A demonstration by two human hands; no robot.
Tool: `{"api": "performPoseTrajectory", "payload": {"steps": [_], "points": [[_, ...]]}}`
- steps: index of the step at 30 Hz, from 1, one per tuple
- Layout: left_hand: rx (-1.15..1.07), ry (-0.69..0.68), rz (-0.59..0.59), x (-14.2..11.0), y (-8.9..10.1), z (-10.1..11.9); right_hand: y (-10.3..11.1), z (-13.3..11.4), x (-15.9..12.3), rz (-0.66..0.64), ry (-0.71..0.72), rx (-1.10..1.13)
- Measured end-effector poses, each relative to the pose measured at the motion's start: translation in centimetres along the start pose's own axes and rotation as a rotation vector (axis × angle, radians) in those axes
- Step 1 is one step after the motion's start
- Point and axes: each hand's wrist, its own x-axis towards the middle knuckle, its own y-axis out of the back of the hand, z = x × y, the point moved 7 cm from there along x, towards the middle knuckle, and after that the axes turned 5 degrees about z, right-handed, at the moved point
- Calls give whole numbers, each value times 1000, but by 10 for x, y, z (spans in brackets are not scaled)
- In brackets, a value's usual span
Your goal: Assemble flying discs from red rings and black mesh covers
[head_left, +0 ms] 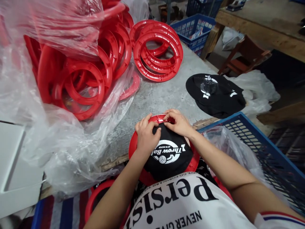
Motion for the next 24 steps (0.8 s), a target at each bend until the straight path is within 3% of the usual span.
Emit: {"api": "performPoseTrajectory", "payload": {"steps": [4,14,24], "points": [[12,-53,4,-3,1,0,0,-1,0,-8,9,-19],[-61,184,-231,19,2,3,1,4,1,9,-2,135],[-17,204,-196,33,-3,9,2,2,3,26,-15,81]]}}
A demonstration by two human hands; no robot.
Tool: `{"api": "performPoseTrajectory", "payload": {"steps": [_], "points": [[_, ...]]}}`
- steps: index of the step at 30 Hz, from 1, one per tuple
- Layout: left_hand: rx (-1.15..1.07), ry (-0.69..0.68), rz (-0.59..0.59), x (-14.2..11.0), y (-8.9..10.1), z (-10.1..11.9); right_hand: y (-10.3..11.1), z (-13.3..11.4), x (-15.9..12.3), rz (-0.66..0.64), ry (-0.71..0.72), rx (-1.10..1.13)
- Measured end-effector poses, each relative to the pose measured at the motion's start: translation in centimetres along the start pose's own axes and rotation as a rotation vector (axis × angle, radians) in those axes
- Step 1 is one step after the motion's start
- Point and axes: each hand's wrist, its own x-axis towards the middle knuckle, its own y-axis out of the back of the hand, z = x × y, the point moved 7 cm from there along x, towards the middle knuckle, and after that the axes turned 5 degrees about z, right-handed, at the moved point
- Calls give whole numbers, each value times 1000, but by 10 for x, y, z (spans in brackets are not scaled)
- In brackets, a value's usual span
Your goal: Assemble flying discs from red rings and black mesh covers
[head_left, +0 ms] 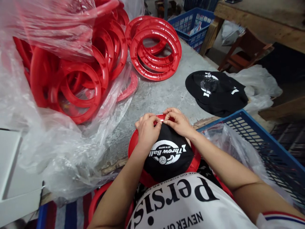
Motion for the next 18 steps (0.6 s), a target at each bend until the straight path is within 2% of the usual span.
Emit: {"api": "performPoseTrajectory", "payload": {"steps": [6,18], "points": [[-59,13,36,0,-1,-5,-1,-2,1,1,-6,-44],[29,-1,100,-1,-7,-6,-5,-2,2,32,11,-138]]}}
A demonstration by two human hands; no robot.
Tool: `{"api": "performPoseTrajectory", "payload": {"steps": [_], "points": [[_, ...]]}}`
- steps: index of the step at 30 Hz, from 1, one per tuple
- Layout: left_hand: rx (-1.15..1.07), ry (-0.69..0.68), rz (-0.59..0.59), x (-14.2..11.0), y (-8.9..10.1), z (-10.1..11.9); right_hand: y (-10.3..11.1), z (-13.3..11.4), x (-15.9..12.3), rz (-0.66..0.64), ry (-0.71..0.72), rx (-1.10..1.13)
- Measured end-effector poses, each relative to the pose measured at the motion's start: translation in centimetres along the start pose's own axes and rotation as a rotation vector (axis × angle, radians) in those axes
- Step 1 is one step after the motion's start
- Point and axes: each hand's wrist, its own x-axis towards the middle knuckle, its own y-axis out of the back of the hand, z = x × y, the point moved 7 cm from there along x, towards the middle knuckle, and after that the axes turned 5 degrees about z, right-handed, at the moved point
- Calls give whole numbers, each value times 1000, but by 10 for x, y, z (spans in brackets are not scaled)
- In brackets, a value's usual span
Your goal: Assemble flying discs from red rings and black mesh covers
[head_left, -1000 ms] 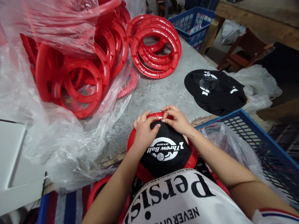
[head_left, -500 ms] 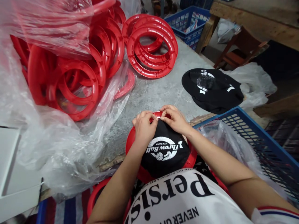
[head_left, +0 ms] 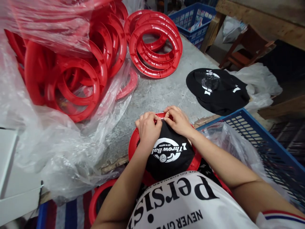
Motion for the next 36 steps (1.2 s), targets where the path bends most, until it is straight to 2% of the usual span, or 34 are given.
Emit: {"api": "performPoseTrajectory", "payload": {"steps": [7,11,16,21,26,30,33,36], "points": [[24,20,-31,3,-3,0,-3,5,4,-18,-78,-14],[-82,-25,-115,2,4,-6,-1,7,4,-4,-96,-29],[-182,-109,-245,-3,19,-21,3,-2,0,-26,42,-25],[-174,-210,-284,-5,22,-25,-1,-21,4,-164,136,-127],[-142,-361,-251,-11,19,-23,-20,-42,13,-272,268,-207],[29,-481,-169,-24,20,-25,-26,-36,14,-224,268,-55],[172,-494,-77,-34,23,-25,-24,-28,12,-194,270,38],[273,-467,-56,-39,22,-22,-23,-24,12,-211,231,73]]}}
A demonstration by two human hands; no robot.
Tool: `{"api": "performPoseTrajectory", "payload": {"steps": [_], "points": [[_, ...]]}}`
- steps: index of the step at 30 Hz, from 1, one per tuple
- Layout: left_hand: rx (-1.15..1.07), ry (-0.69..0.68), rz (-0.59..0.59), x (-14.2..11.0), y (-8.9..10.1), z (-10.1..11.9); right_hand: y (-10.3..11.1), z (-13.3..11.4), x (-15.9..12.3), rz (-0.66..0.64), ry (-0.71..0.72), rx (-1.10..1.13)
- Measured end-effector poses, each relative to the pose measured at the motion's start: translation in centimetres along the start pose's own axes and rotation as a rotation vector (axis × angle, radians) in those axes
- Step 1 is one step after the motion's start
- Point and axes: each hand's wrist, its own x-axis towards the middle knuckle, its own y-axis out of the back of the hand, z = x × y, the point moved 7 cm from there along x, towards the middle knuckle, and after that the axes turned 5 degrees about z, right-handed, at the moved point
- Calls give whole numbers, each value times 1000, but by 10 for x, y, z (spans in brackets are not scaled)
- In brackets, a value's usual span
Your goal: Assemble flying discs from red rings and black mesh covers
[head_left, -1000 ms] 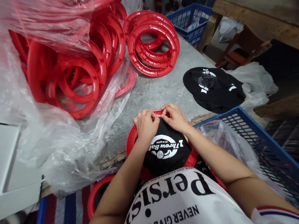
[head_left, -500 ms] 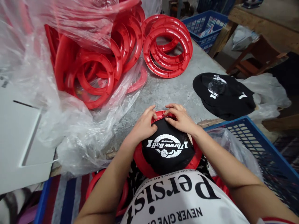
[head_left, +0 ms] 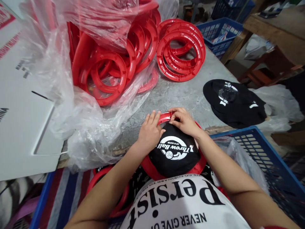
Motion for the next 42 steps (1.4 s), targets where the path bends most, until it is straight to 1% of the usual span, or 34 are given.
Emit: {"api": "performPoseTrajectory", "payload": {"steps": [3,6,11,15,20,27,30,33,38,42], "points": [[-15,46,-31,3,-3,3,1,1,1,7,-38,25],[-120,100,-36,7,-7,1,2,1,1,17,-43,41],[-295,235,-67,12,-14,-9,2,3,0,7,-42,47],[-387,305,-83,16,-12,-12,1,4,0,-9,-44,56],[-431,361,-82,21,-10,-12,1,2,1,-25,-33,47],[-479,408,23,20,-9,-15,0,1,1,-19,-34,34],[-535,422,104,18,-7,-18,1,2,2,-1,-39,33],[-534,432,177,17,-5,-20,1,4,3,27,-56,48],[-480,433,228,18,-7,-21,1,5,4,40,-75,41],[-458,433,244,19,-8,-22,0,5,6,35,-95,10]]}}
